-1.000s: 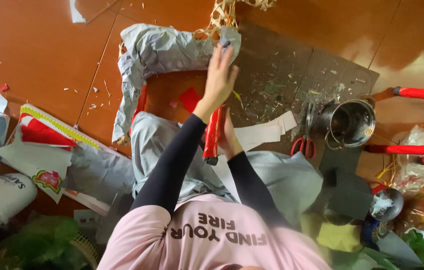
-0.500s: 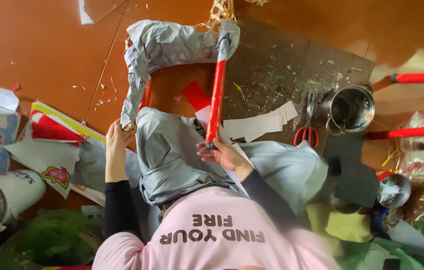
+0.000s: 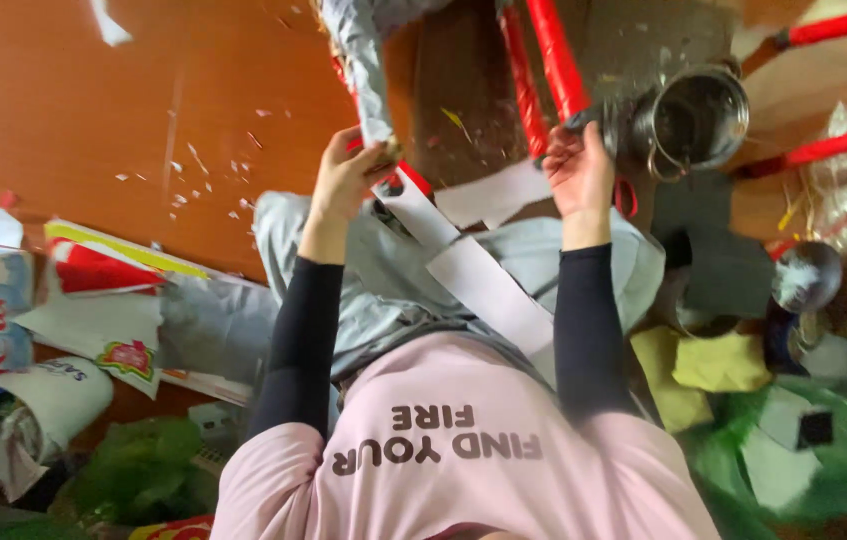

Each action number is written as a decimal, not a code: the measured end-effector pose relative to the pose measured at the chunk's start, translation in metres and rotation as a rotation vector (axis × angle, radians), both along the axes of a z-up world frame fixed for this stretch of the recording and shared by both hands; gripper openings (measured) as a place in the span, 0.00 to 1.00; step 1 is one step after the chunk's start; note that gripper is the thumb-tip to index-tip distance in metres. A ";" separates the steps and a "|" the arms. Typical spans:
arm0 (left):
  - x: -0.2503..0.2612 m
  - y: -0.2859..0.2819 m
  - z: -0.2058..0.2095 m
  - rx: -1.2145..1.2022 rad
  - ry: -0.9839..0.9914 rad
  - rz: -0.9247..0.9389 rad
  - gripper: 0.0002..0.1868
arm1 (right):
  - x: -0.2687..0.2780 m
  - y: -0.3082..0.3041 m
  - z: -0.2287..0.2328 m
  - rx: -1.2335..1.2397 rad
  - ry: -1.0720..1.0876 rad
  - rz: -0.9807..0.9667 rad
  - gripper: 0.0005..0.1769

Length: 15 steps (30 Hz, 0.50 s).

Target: Wrapping a paper-mache giraffe structure with adhesive paper strips.

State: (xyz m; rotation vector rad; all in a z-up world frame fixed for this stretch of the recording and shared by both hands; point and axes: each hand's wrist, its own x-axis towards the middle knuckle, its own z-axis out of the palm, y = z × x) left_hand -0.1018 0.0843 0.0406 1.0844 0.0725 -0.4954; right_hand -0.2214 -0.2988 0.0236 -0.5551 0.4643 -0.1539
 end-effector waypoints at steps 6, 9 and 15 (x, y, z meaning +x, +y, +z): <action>-0.035 -0.021 -0.022 -0.262 0.206 -0.006 0.20 | -0.059 -0.009 -0.001 -0.072 0.242 -0.044 0.13; -0.048 -0.007 -0.052 -0.221 0.258 0.070 0.22 | -0.070 0.035 0.047 -0.179 0.285 0.061 0.18; -0.109 -0.003 -0.062 0.086 0.233 -0.709 0.28 | -0.065 0.105 0.167 -0.565 -1.096 1.073 0.34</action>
